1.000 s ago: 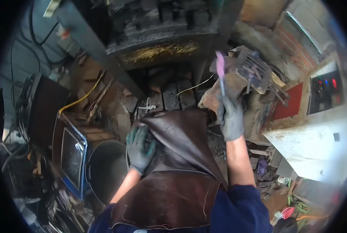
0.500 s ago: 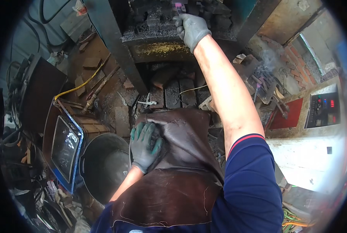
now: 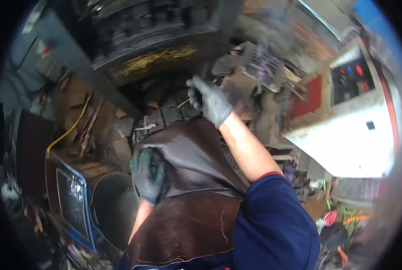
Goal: The person gathers metal parts from a basin, then repeatedly takes heated metal pieces from a heating unit, presses them in a press machine, cools them in a water container, and pairs them with the metal parts in hand.
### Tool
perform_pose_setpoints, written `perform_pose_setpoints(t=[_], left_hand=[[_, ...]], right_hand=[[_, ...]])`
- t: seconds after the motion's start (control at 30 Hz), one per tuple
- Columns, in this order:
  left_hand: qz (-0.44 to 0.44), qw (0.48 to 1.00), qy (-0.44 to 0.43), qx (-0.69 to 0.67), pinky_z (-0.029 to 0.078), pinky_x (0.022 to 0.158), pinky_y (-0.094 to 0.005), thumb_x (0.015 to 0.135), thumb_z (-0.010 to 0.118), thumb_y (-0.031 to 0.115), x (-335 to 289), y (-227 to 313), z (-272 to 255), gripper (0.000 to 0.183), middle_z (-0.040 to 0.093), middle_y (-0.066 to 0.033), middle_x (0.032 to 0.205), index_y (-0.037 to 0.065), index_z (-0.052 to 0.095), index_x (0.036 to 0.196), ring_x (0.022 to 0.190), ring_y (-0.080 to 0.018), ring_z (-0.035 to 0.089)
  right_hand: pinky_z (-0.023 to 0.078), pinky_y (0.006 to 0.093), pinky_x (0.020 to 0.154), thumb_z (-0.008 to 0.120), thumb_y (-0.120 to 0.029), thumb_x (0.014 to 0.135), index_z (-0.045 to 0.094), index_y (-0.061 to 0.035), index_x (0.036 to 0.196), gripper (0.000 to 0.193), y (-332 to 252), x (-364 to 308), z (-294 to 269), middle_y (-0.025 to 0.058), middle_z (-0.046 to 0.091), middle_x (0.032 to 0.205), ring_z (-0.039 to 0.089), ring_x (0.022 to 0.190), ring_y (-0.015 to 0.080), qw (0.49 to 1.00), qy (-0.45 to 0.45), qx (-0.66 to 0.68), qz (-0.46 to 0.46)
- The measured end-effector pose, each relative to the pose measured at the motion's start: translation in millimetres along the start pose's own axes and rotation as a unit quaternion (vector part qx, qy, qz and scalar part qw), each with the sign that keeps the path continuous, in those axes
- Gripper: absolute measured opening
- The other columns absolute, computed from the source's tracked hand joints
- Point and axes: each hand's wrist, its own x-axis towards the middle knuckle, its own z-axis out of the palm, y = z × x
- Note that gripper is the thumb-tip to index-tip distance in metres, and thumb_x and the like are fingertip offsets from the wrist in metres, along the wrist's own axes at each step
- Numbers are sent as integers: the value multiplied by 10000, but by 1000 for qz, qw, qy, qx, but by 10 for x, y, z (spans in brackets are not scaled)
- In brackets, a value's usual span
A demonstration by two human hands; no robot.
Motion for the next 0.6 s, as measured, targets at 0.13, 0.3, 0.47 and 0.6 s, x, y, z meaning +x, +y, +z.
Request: perform_pose_setpoints(t=[0.13, 0.3, 0.47, 0.6], left_hand=[[8, 1000, -4, 12, 291, 1032, -492, 802, 633, 254, 19, 18, 44, 502, 520, -159, 1285, 44, 517, 1243, 1252, -372, 410], [14, 1000, -8, 17, 285, 1039, -485, 808, 638, 246, 67, 71, 86, 496, 526, -154, 1282, 48, 515, 1246, 1247, -379, 415], [25, 999, -14, 40, 262, 1049, -496, 795, 627, 314, 75, 30, 112, 552, 507, -131, 1300, 58, 497, 1266, 1254, -354, 402], [35, 999, 15, -1, 356, 994, -465, 795, 631, 230, 144, -44, 36, 443, 579, -160, 1183, 35, 562, 1187, 1156, -372, 489]], right_hand=[[390, 225, 483, 601, -245, 890, 612, -107, 854, 143, 357, -360, -1075, -14, 538, 652, 476, 519, 89, 981, 183, 52, -45], [385, 216, 444, 546, -368, 932, 623, -98, 870, 288, 327, -324, -1970, -7, 572, 648, 486, 473, 93, 941, 330, 49, -59], [391, 215, 452, 476, -484, 940, 629, -66, 892, 448, 247, -124, -1980, 9, 610, 676, 518, 502, 99, 943, 309, 73, -101], [363, 212, 453, 420, -424, 977, 599, -81, 1006, 388, 216, -16, -1780, -37, 514, 646, 453, 514, 73, 950, 258, 142, -108]])
